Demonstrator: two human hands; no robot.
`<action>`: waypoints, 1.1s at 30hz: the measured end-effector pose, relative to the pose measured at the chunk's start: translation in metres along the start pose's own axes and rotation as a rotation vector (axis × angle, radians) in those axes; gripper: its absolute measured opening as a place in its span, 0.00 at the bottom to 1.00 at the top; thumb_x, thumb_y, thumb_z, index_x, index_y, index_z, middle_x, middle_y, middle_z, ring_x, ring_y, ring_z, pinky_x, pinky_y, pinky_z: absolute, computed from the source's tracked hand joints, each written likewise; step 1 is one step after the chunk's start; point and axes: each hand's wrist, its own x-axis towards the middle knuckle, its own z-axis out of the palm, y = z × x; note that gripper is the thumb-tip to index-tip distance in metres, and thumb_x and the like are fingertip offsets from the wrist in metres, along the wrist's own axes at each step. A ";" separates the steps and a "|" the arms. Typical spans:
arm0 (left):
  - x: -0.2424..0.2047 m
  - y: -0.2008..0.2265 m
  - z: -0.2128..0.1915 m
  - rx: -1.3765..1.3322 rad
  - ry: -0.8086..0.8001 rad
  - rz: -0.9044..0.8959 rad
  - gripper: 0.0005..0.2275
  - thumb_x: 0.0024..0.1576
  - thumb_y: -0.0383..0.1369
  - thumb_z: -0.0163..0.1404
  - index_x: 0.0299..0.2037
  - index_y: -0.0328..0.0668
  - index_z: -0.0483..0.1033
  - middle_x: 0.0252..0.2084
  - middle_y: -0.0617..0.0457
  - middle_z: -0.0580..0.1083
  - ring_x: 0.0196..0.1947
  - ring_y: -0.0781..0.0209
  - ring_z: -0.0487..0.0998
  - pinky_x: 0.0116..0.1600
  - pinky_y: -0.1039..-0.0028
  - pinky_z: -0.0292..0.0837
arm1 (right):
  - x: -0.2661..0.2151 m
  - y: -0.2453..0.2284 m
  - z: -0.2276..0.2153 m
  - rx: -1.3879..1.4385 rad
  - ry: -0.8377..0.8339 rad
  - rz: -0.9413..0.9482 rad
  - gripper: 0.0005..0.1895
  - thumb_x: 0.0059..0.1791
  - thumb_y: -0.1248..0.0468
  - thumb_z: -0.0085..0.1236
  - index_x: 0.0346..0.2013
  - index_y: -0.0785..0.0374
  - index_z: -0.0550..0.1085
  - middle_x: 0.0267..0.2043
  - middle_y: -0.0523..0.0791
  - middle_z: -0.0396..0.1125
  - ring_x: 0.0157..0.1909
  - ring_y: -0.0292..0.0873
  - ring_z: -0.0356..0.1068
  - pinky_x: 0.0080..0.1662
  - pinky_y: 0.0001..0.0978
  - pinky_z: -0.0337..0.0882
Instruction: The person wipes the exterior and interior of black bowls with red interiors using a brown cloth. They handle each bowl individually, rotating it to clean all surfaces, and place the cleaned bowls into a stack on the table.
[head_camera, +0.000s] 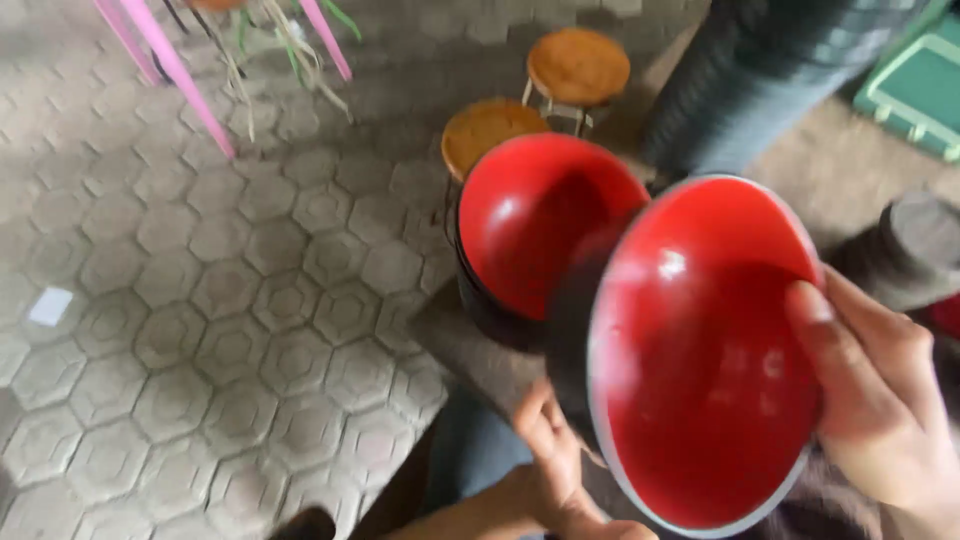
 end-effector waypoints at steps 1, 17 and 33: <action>0.031 0.022 0.003 -0.011 0.000 0.030 0.53 0.46 0.71 0.55 0.68 0.32 0.52 0.63 0.44 0.57 0.72 0.54 0.53 0.75 0.64 0.28 | 0.014 -0.003 0.002 0.006 0.007 -0.030 0.18 0.61 0.60 0.42 0.55 0.66 0.77 0.25 0.45 0.62 0.24 0.34 0.54 0.24 0.25 0.48; 0.115 0.097 -0.010 -0.100 -0.497 0.007 0.11 0.63 0.33 0.47 0.52 0.36 0.67 0.41 0.48 0.74 0.35 0.59 0.73 0.46 0.69 0.73 | 0.091 -0.008 0.045 -0.617 -0.109 -0.543 0.19 0.55 0.62 0.51 0.58 0.66 0.76 0.11 0.42 0.62 0.11 0.38 0.54 0.19 0.36 0.55; 0.131 0.086 0.014 0.373 -1.034 -0.035 0.30 0.63 0.44 0.45 0.71 0.39 0.49 0.76 0.20 0.40 0.77 0.23 0.42 0.71 0.40 0.48 | 0.108 0.096 0.020 -0.711 0.161 -0.936 0.43 0.51 0.44 0.58 0.71 0.69 0.62 0.71 0.61 0.57 0.75 0.67 0.56 0.68 0.65 0.63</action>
